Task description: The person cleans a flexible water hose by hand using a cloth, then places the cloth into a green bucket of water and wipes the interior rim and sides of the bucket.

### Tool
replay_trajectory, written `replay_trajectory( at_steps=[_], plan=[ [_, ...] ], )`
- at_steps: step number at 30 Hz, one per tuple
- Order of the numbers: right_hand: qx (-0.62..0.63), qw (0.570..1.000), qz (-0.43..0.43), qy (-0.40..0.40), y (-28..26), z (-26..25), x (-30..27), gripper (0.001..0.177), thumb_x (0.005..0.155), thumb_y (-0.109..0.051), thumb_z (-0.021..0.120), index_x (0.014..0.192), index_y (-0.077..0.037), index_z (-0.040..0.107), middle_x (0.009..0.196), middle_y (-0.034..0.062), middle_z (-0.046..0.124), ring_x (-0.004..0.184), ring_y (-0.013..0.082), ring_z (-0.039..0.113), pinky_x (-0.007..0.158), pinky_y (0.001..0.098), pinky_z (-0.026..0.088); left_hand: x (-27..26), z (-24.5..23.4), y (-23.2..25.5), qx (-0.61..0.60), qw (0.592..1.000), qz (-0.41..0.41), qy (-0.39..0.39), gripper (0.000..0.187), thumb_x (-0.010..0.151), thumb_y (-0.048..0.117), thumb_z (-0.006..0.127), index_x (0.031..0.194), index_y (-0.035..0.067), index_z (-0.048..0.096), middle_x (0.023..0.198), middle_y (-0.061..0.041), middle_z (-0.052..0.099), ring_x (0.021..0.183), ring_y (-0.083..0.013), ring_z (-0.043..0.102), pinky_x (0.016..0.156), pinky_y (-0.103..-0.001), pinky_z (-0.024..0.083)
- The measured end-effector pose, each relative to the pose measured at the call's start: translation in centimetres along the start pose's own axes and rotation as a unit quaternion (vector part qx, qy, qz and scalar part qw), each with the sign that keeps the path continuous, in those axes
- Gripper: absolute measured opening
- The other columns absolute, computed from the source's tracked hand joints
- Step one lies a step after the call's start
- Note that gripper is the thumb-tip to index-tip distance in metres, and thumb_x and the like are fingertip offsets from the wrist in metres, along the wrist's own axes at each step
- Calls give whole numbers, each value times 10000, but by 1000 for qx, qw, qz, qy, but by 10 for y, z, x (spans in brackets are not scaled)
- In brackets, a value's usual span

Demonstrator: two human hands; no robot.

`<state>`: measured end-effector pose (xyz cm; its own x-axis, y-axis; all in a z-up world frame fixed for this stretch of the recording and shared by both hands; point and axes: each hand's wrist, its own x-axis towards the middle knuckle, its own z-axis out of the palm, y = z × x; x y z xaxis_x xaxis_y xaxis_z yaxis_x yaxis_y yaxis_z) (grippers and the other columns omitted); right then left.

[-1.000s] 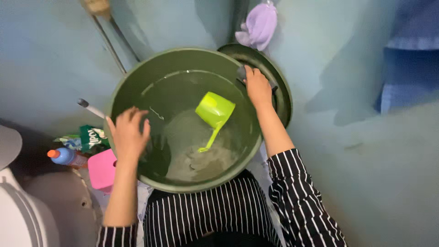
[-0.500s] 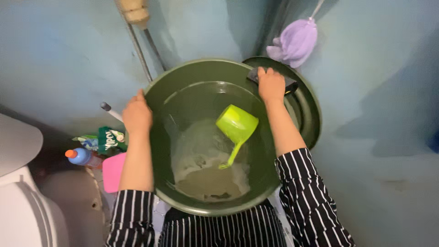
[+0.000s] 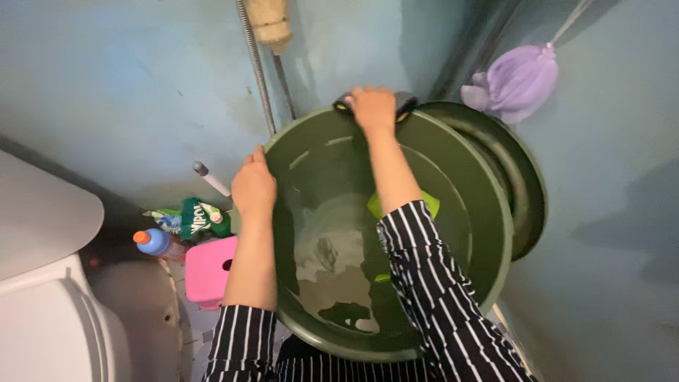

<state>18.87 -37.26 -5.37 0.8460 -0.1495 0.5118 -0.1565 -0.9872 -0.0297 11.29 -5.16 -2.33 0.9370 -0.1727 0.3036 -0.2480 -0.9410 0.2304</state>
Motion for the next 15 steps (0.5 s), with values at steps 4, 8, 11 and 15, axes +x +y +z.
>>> replay_trajectory(
  at_steps=[4,8,11,15],
  plan=[
    [97,986,-132,-21,-66,-3,12,441,1011,-540,591,944,-128,735,912,110,727,906,352,676,809,500,501,1,-4,1,3,1000,1,-7,492,886,55,546,1376,86,577,1136,-179,699,883,-403,714,735,-509,575],
    [151,977,-154,9,-88,-15,-4,506,957,-619,564,991,-153,759,968,94,727,978,330,657,903,514,463,-1,-8,2,9,1000,8,-3,482,895,49,546,1374,87,581,1121,-177,703,863,-399,717,727,-506,577],
    [154,977,-144,11,-67,-19,-7,532,949,-641,537,1055,-170,762,1007,82,730,1023,313,654,969,564,420,-1,-8,2,25,1000,10,-15,470,912,46,539,1377,88,583,1105,-170,707,878,-391,719,742,-500,580],
    [75,993,-72,57,-13,-25,-13,519,947,-654,534,1083,-214,774,987,80,749,942,330,671,900,612,390,-1,-6,1,22,1000,10,0,482,909,48,542,1386,96,581,1106,-167,709,885,-398,715,765,-491,581]
  ],
)
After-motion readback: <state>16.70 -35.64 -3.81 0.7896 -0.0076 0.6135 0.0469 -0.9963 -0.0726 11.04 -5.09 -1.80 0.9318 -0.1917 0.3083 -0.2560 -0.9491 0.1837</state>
